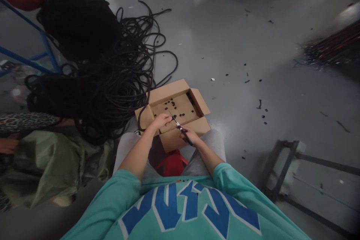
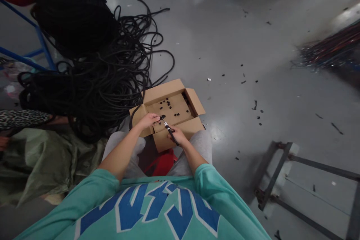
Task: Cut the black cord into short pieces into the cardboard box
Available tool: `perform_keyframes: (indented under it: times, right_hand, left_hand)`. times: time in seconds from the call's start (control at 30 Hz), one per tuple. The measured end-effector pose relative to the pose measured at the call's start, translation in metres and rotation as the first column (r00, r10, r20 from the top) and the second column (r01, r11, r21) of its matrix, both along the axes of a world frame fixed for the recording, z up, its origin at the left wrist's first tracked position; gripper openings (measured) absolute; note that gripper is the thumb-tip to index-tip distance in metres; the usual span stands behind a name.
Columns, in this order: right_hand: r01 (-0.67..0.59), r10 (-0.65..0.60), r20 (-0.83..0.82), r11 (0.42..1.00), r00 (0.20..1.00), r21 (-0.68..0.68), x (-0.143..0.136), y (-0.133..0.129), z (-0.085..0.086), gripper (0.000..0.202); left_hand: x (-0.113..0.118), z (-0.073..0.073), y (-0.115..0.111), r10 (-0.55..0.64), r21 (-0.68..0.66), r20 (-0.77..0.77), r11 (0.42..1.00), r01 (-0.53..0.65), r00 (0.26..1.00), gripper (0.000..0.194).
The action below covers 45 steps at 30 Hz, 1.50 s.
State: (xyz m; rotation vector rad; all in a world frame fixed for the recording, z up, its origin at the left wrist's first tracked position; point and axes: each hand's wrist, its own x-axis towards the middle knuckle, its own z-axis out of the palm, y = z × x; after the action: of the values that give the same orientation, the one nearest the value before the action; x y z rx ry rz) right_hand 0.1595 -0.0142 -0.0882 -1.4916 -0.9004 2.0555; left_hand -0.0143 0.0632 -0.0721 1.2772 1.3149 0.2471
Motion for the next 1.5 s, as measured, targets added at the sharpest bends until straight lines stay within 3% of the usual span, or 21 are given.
perform_keyframes:
  times: [0.13, 0.3, 0.47, 0.7, 1.17, 1.5]
  right_hand:
    - [0.012, -0.011, 0.018, 1.000, 1.000, -0.013, -0.001, 0.000, 0.002, 0.058]
    - [0.002, -0.003, -0.011, 1.000, 1.000, -0.020, 0.000, -0.001, 0.002, 0.058]
    - [-0.013, 0.005, -0.117, 0.997, 0.993, -0.070, 0.004, 0.002, 0.004, 0.061]
    - [-0.020, 0.012, -0.105, 0.997, 0.994, -0.077, 0.003, 0.005, -0.001, 0.062]
    - [0.013, -0.015, -0.026, 0.997, 1.000, -0.073, 0.000, 0.003, -0.004, 0.061]
    - [0.022, -0.025, -0.018, 0.991, 1.000, -0.132, 0.001, 0.004, -0.002, 0.059]
  left_hand:
    - [-0.001, -0.016, -0.005, 0.041, 0.244, -0.050, 0.969, -0.027, 0.998, 0.021]
    - [-0.004, -0.022, -0.006, 0.003, 0.314, -0.105, 0.949, 0.030, 0.995, 0.018]
    - [-0.004, -0.016, -0.007, -0.004, 0.241, -0.070, 0.970, 0.021, 0.998, 0.022]
    - [-0.002, -0.012, -0.007, -0.025, 0.078, -0.001, 0.997, 0.025, 1.000, 0.022]
    - [-0.002, -0.020, -0.010, -0.011, 0.162, -0.004, 0.987, 0.011, 1.000, 0.028]
    - [-0.009, -0.023, -0.004, 0.055, 0.131, -0.011, 0.990, -0.053, 0.998, 0.030]
